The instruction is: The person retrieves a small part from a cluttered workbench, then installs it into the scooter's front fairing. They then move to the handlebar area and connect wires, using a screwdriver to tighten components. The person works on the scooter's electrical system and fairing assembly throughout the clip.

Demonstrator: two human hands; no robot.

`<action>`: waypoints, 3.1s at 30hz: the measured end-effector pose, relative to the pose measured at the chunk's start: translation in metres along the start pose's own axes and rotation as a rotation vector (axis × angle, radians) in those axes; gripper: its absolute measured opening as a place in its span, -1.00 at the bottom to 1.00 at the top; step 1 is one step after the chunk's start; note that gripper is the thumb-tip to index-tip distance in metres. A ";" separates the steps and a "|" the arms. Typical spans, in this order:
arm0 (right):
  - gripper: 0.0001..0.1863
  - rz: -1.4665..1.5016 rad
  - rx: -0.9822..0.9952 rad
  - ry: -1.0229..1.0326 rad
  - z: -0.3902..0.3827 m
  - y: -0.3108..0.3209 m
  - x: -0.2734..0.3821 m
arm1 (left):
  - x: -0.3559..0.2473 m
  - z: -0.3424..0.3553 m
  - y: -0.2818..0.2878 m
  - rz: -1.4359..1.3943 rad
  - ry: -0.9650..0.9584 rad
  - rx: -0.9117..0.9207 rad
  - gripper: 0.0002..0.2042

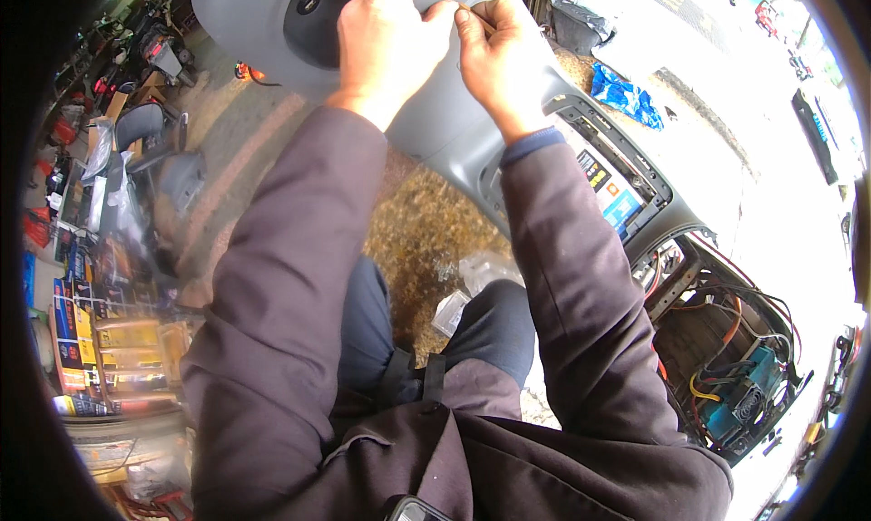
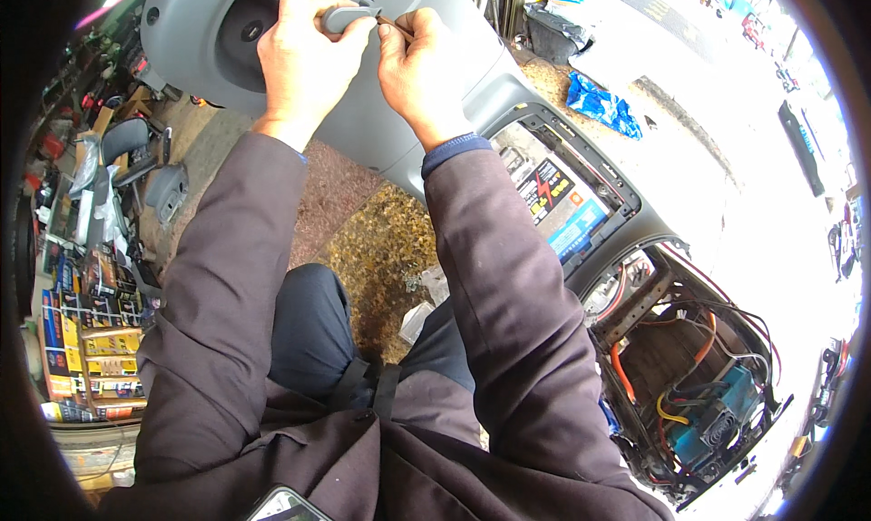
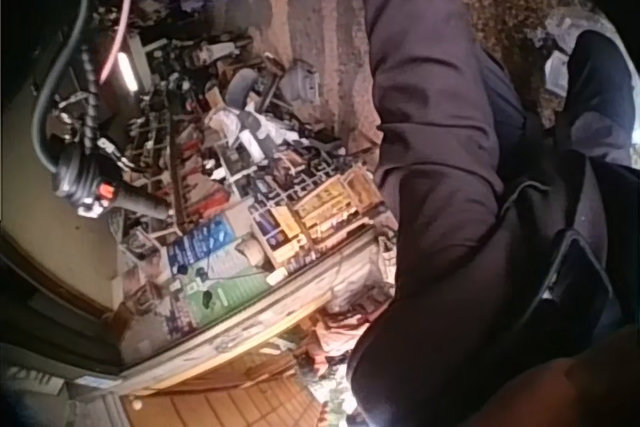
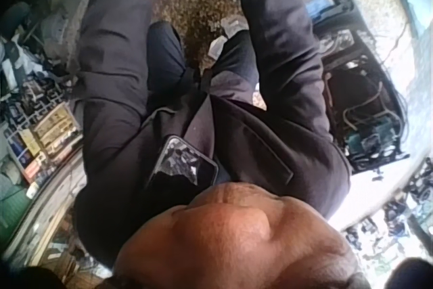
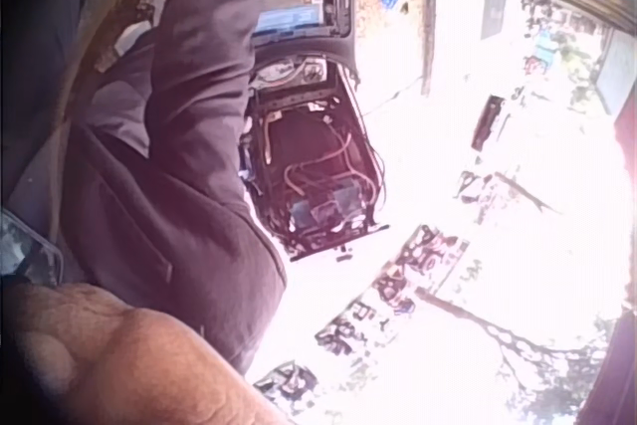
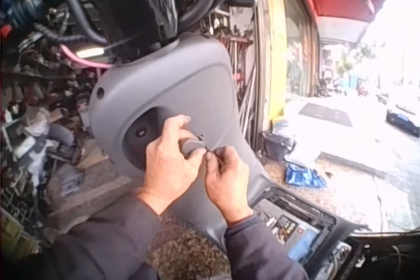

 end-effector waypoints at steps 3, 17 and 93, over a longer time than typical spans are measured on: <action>-0.70 -0.039 0.016 -0.079 0.002 0.002 -0.004 | 0.003 -0.001 -0.009 -0.091 0.105 -0.008 -0.56; -0.74 -0.078 0.173 -0.366 0.010 0.008 0.003 | 0.010 -0.004 -0.016 -0.100 0.302 -0.043 -0.74; -0.73 -0.334 0.176 -0.007 0.025 -0.002 0.005 | 0.043 0.024 0.038 -0.641 0.303 0.045 -0.44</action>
Point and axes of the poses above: each hand's wrist, its own z-axis towards the middle knuckle, its own y-axis out of the back of the hand, x = y × z, the point moved 2 cm from there along z, towards the middle knuckle, and after that the axes turned 13 degrees about x, right-handed, at the moved point
